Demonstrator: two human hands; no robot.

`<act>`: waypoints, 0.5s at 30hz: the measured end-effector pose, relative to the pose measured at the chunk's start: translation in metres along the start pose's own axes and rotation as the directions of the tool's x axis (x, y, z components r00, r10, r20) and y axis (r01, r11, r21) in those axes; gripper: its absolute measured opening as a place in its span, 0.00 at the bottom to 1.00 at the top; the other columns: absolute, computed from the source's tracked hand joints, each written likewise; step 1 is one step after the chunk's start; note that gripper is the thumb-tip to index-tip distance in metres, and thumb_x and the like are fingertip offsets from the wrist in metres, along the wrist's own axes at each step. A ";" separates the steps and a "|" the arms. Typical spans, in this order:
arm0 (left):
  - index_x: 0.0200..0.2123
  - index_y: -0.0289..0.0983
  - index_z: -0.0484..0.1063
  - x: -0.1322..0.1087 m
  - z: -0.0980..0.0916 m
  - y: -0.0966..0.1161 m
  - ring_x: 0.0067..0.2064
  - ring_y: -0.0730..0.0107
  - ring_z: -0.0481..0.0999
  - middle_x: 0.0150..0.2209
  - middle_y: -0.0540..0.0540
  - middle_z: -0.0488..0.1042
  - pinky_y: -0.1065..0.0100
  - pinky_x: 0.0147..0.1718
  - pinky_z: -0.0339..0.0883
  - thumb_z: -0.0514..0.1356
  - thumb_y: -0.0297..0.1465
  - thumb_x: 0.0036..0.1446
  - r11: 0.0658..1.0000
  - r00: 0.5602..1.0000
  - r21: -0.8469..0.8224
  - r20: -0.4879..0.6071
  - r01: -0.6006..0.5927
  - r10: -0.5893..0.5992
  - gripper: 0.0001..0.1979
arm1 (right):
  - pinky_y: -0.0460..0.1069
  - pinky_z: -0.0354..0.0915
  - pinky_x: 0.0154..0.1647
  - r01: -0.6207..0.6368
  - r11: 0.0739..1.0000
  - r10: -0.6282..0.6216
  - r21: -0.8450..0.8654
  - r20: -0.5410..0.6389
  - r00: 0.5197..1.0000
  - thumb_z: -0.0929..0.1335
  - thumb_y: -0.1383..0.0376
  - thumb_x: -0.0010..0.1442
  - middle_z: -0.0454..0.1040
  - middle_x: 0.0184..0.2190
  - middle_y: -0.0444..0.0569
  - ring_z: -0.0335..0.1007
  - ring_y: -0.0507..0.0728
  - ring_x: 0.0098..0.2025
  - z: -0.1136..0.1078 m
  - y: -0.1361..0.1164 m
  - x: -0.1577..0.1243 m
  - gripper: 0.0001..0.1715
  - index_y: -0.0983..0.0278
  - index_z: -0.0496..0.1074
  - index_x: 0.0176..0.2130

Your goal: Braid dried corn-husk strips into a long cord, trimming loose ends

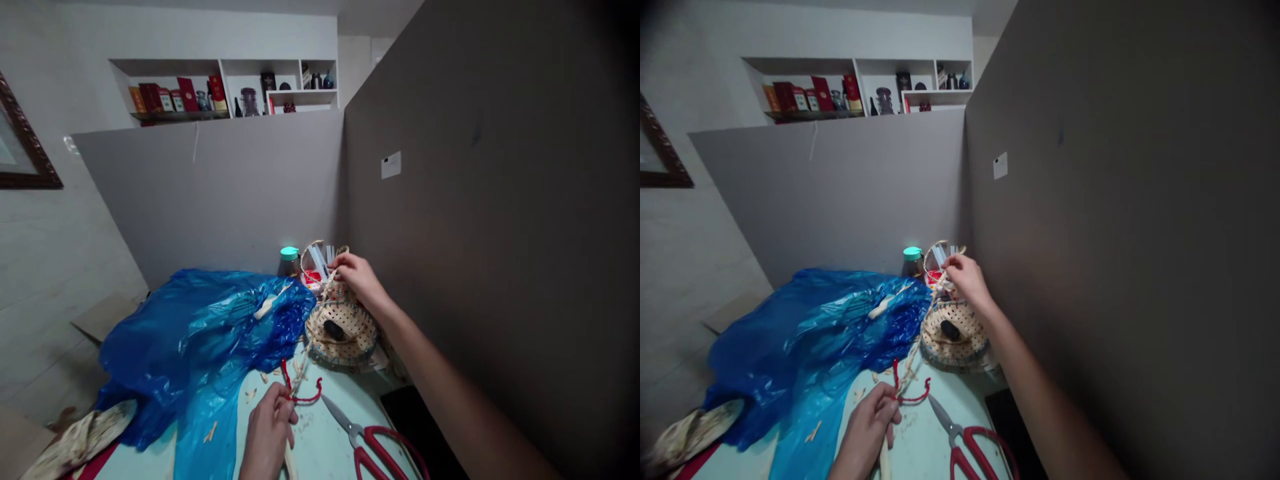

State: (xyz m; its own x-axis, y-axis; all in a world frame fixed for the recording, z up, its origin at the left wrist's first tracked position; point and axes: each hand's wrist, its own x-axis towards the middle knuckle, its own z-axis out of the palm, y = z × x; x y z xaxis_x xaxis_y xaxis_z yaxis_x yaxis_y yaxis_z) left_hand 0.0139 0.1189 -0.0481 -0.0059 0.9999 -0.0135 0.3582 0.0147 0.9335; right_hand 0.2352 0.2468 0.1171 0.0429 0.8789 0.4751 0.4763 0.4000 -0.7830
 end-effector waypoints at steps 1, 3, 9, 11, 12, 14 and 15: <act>0.33 0.37 0.62 -0.001 0.001 0.002 0.19 0.73 0.67 0.24 0.50 0.71 0.72 0.20 0.58 0.52 0.37 0.53 1.000 1.000 0.000 -0.007 0.006 -0.006 0.09 | 0.46 0.65 0.35 0.002 0.997 -0.002 0.082 -0.001 1.000 0.59 0.68 0.53 0.73 0.31 0.48 0.71 0.55 0.35 -0.005 -0.005 0.006 0.08 0.65 0.66 0.33; 0.32 0.38 0.62 -0.004 0.002 0.006 0.18 0.73 0.66 0.23 0.51 0.70 0.72 0.19 0.57 0.51 0.37 0.53 1.000 0.999 0.007 -0.030 0.017 -0.017 0.08 | 0.45 0.65 0.32 0.005 0.977 -0.004 0.211 -0.003 1.000 0.60 0.67 0.52 0.72 0.30 0.47 0.71 0.53 0.34 -0.016 -0.014 0.018 0.07 0.64 0.64 0.33; 0.29 0.39 0.61 -0.007 0.006 0.014 0.18 0.74 0.65 0.22 0.52 0.69 0.73 0.18 0.56 0.49 0.33 0.54 0.999 0.998 0.014 -0.055 0.043 -0.042 0.05 | 0.44 0.61 0.26 0.141 0.899 -0.116 0.414 -0.086 0.990 0.66 0.70 0.44 0.70 0.30 0.43 0.64 0.49 0.26 -0.050 -0.050 0.057 0.14 0.62 0.65 0.35; 0.30 0.39 0.61 -0.007 0.006 0.013 0.19 0.73 0.66 0.22 0.52 0.69 0.73 0.19 0.56 0.49 0.33 0.54 0.999 0.997 0.020 -0.064 0.039 -0.038 0.05 | 0.45 0.62 0.28 0.214 0.878 -0.193 0.429 -0.092 0.977 0.66 0.71 0.44 0.72 0.33 0.44 0.67 0.50 0.28 -0.056 -0.060 0.062 0.16 0.61 0.65 0.37; 0.30 0.39 0.62 -0.006 0.006 0.012 0.19 0.73 0.66 0.23 0.52 0.69 0.73 0.19 0.56 0.49 0.33 0.55 0.999 0.997 0.027 -0.065 0.032 -0.031 0.06 | 0.46 0.63 0.29 0.246 0.874 -0.229 0.419 -0.092 0.969 0.66 0.71 0.45 0.73 0.34 0.44 0.68 0.51 0.30 -0.057 -0.062 0.061 0.18 0.60 0.64 0.39; 0.31 0.38 0.62 -0.006 0.006 0.010 0.19 0.73 0.67 0.23 0.52 0.70 0.72 0.20 0.57 0.49 0.33 0.55 0.999 0.998 0.038 -0.059 0.028 -0.025 0.06 | 0.47 0.65 0.33 0.302 0.871 -0.280 0.387 -0.113 0.953 0.66 0.71 0.46 0.74 0.36 0.45 0.70 0.52 0.33 -0.053 -0.062 0.057 0.21 0.59 0.63 0.42; 0.31 0.38 0.62 -0.006 0.006 0.010 0.19 0.73 0.67 0.23 0.52 0.70 0.72 0.20 0.57 0.49 0.33 0.55 0.999 0.998 0.045 -0.056 0.029 -0.027 0.06 | 0.47 0.66 0.35 0.316 0.871 -0.290 0.377 -0.126 0.949 0.66 0.71 0.46 0.74 0.37 0.46 0.71 0.53 0.34 -0.049 -0.059 0.054 0.21 0.60 0.62 0.42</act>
State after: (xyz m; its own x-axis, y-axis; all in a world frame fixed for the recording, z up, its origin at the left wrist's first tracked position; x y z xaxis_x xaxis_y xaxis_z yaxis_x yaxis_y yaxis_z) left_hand 0.0229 0.1130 -0.0410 -0.0679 0.9975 -0.0181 0.3993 0.0438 0.9158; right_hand 0.2520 0.2581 0.2089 0.0131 0.6854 0.7280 0.0977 0.7237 -0.6831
